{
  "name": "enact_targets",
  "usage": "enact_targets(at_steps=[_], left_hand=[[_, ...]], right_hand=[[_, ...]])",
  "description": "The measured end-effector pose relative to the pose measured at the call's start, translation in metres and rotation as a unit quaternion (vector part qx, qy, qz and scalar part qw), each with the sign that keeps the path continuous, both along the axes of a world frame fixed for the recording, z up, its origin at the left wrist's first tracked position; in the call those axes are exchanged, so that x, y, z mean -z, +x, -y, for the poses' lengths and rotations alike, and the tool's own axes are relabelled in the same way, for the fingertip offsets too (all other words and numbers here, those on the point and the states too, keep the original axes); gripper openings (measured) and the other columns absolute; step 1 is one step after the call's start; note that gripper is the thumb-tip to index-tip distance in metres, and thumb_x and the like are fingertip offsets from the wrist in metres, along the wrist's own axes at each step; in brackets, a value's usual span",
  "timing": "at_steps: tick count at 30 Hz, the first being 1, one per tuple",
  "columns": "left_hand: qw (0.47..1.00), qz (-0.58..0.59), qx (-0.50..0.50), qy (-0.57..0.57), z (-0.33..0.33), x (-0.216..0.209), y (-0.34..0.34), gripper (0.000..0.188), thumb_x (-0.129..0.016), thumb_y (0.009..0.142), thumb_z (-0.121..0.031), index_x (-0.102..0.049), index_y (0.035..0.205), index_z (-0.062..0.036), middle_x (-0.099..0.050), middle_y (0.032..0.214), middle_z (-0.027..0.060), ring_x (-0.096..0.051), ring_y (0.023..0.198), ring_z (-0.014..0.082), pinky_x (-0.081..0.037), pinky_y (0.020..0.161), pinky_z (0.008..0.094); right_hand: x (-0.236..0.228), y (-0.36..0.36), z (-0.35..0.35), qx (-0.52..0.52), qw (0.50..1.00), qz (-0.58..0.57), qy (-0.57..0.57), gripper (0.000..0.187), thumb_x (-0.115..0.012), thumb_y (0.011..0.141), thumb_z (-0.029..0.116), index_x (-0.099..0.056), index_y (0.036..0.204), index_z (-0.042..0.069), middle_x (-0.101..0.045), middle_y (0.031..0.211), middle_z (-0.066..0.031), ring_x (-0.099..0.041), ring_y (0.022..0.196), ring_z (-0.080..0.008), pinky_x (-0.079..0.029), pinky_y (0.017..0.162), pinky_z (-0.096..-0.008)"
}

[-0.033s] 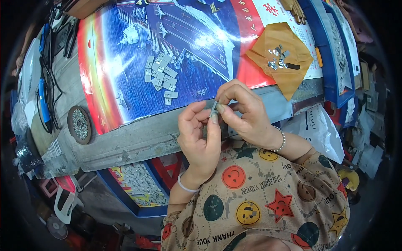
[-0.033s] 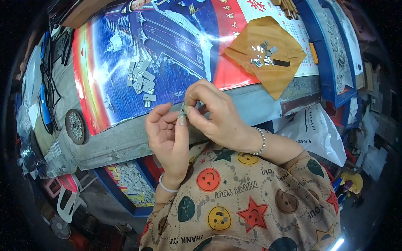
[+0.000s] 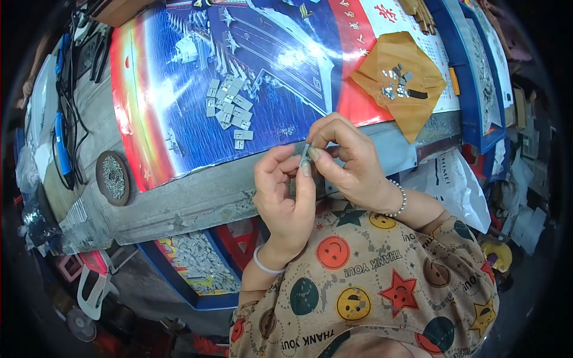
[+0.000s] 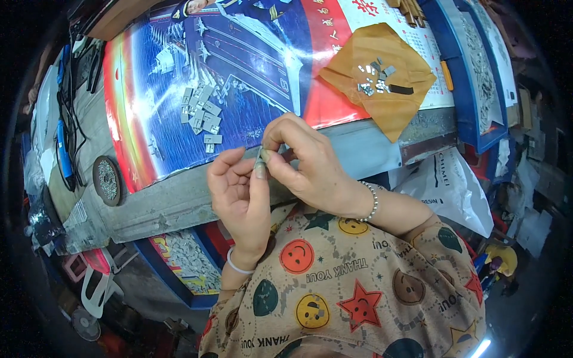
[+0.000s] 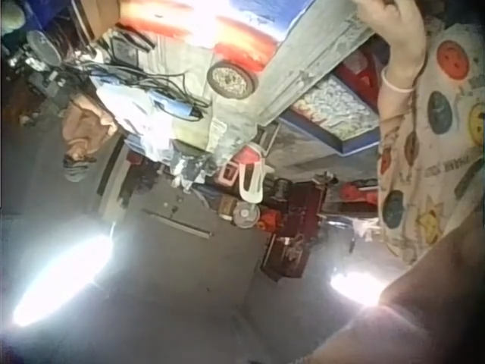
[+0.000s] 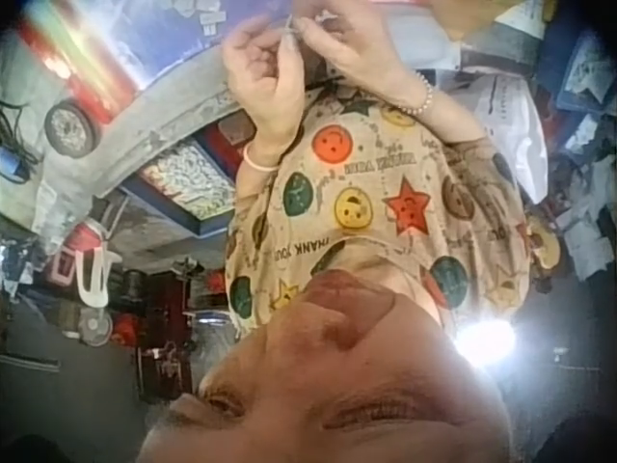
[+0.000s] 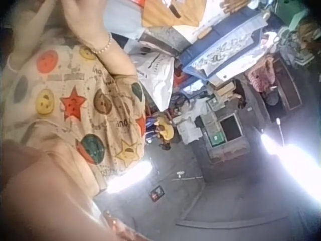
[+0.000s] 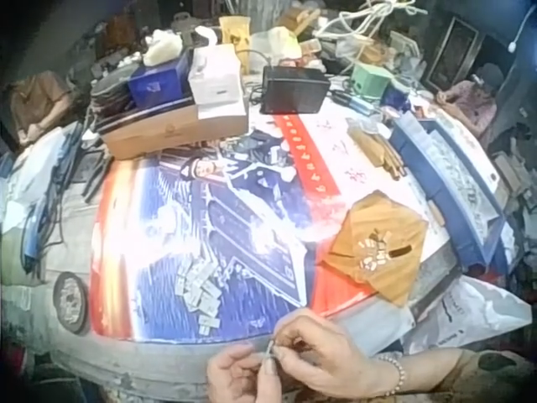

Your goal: Inspecting and sorting small industrial components on a workbench.

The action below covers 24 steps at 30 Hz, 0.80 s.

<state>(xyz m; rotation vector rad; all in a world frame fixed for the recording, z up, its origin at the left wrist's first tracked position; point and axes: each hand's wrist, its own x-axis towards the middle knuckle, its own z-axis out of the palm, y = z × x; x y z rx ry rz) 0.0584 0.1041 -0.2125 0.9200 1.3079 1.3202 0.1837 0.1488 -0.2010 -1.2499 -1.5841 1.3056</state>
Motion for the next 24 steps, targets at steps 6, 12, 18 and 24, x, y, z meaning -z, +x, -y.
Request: enact_targets(at_steps=[6,12,18,24], left_hand=[[0.998,0.016,-0.029,0.045,0.005,0.008,0.004,0.032,-0.057,0.087,0.007,-0.044,0.116,0.0056,-0.058,0.102,0.0127,-0.061,0.091,0.014,-0.05,0.081,0.0251],[0.998,0.013,-0.021,0.062,0.006,0.005,0.002,0.031,-0.056,0.087,0.006,-0.043,0.115,0.004,-0.058,0.1,0.0119,-0.061,0.087,0.0136,-0.05,0.078,0.0239],[0.991,0.121,0.019,-0.054,-0.002,-0.007,-0.009,0.034,-0.055,0.088,0.005,-0.04,0.118,0.0004,-0.06,0.095,0.0086,-0.059,0.079,0.0096,-0.048,0.07,0.0193],[0.989,0.127,0.019,-0.07,-0.003,-0.017,-0.011,0.033,-0.055,0.087,0.005,-0.043,0.117,0.0007,-0.06,0.091,0.0076,-0.06,0.075,0.0105,-0.05,0.069,0.0207]], right_hand=[[0.005,-0.004,0.005,0.037,0.99,-0.126,-0.048,0.012,-0.059,0.087,0.002,-0.049,0.093,-0.001,-0.054,0.092,-0.0064,-0.055,0.081,-0.0129,-0.049,0.07,-0.0255],[-0.001,0.003,-0.004,0.021,0.925,-0.294,-0.238,0.017,-0.062,0.087,0.003,-0.051,0.099,0.002,-0.054,0.1,-0.0075,-0.053,0.093,-0.0122,-0.047,0.078,-0.0263],[0.005,0.011,-0.011,-0.017,0.881,-0.337,-0.333,0.015,-0.063,0.087,0.005,-0.055,0.1,0.002,-0.058,0.097,-0.0052,-0.056,0.091,-0.0115,-0.047,0.081,-0.0258],[0.003,0.014,-0.009,-0.009,0.87,-0.351,-0.348,0.017,-0.063,0.087,0.006,-0.057,0.102,0.002,-0.059,0.098,-0.0047,-0.057,0.092,-0.0111,-0.046,0.083,-0.0257]])
